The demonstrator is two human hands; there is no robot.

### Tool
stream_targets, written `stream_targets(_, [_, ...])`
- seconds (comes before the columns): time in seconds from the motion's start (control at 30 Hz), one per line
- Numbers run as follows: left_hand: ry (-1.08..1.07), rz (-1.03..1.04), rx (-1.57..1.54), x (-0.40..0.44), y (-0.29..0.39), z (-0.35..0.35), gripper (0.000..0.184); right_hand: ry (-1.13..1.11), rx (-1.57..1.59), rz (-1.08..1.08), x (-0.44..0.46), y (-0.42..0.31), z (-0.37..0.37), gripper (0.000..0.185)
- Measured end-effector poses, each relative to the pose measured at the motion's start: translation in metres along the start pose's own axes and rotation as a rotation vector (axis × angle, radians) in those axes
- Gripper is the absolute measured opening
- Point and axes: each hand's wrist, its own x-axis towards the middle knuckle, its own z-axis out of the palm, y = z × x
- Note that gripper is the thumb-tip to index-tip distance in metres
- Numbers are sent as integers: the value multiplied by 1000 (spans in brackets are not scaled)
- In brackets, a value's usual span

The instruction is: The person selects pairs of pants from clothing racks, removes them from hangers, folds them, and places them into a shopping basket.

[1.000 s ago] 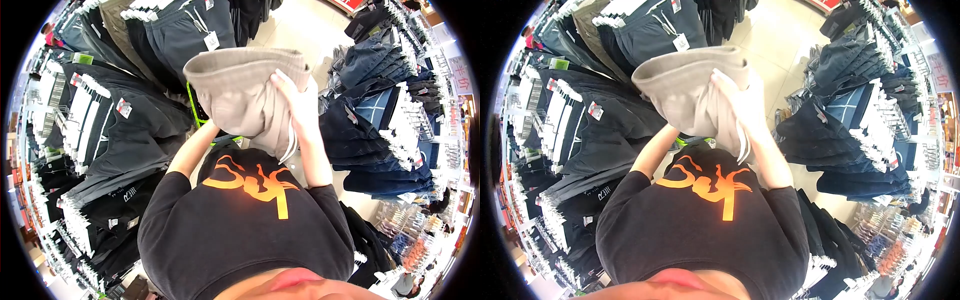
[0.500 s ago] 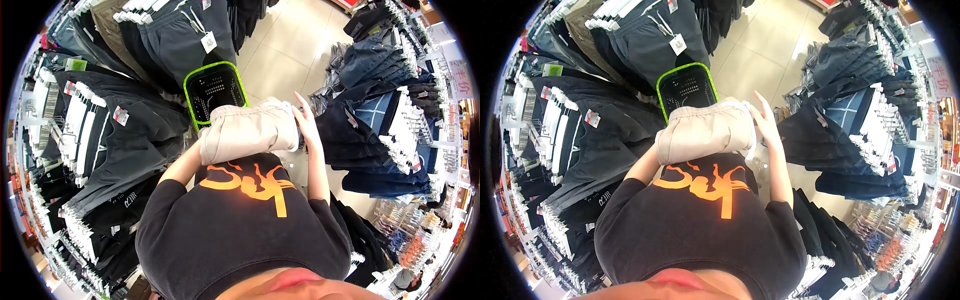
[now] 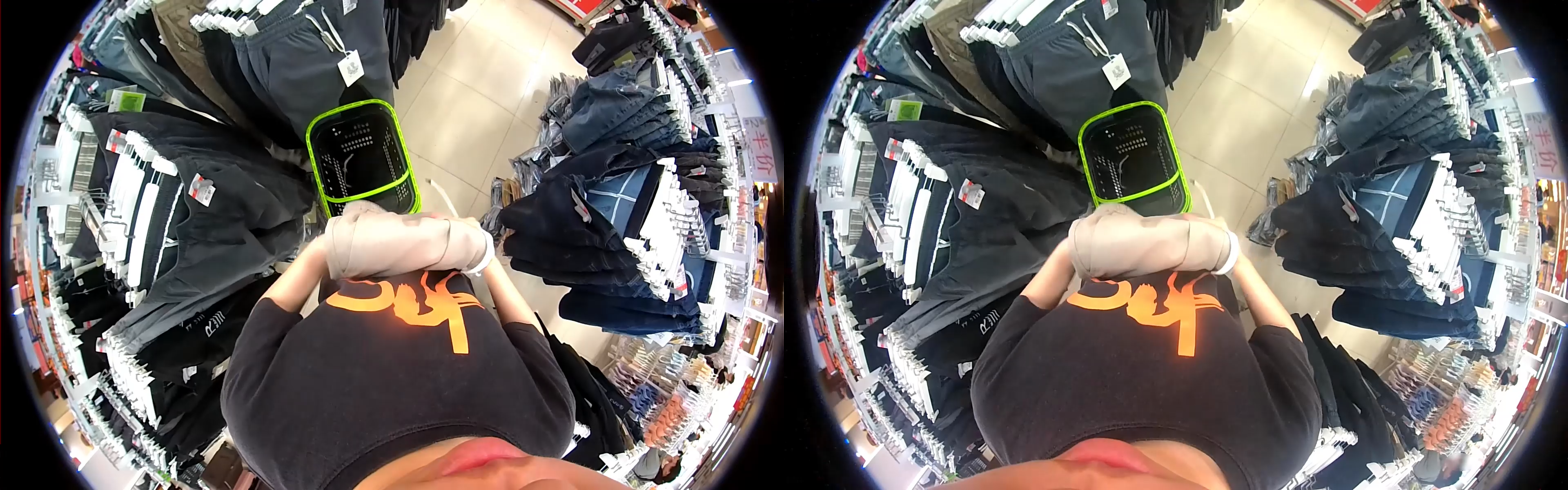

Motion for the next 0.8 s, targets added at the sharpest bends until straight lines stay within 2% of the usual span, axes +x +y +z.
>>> stream_targets(0.1, [9,-195,102,-29,5,-38,45,18,288,74,-1,34,17,33])
stream_targets(0.13, [-91,-395,12,-28,-1,-60,52,50,413,59,1,51,20,33])
stream_targets(0.2, [171,-109,248,-37,-5,-71,75,116,675,31,8,82,24,34])
stream_targets(0.27, [252,120,-133,-30,3,-68,104,180,888,20,16,102,24,35])
stream_targets(0.3, [215,204,-191,-19,-1,-63,120,210,977,13,22,109,24,35])
stream_targets(0.33, [147,230,0,-6,3,-59,119,240,1057,6,28,115,24,36])
stream_targets(0.4, [-2,9,46,11,-10,-51,107,283,1175,-11,40,127,20,37])
stream_targets(0.5, [129,-336,-243,42,-41,-47,77,261,1130,-83,56,123,1,39])
stream_targets(0.6, [401,-476,-711,63,-43,-39,56,279,981,-197,47,104,-13,40])
stream_targets(0.63, [399,-457,-725,64,-37,-38,53,284,947,-211,43,99,-14,40])
stream_targets(0.8, [234,-648,-493,47,-73,-43,46,274,783,-151,31,94,5,40])
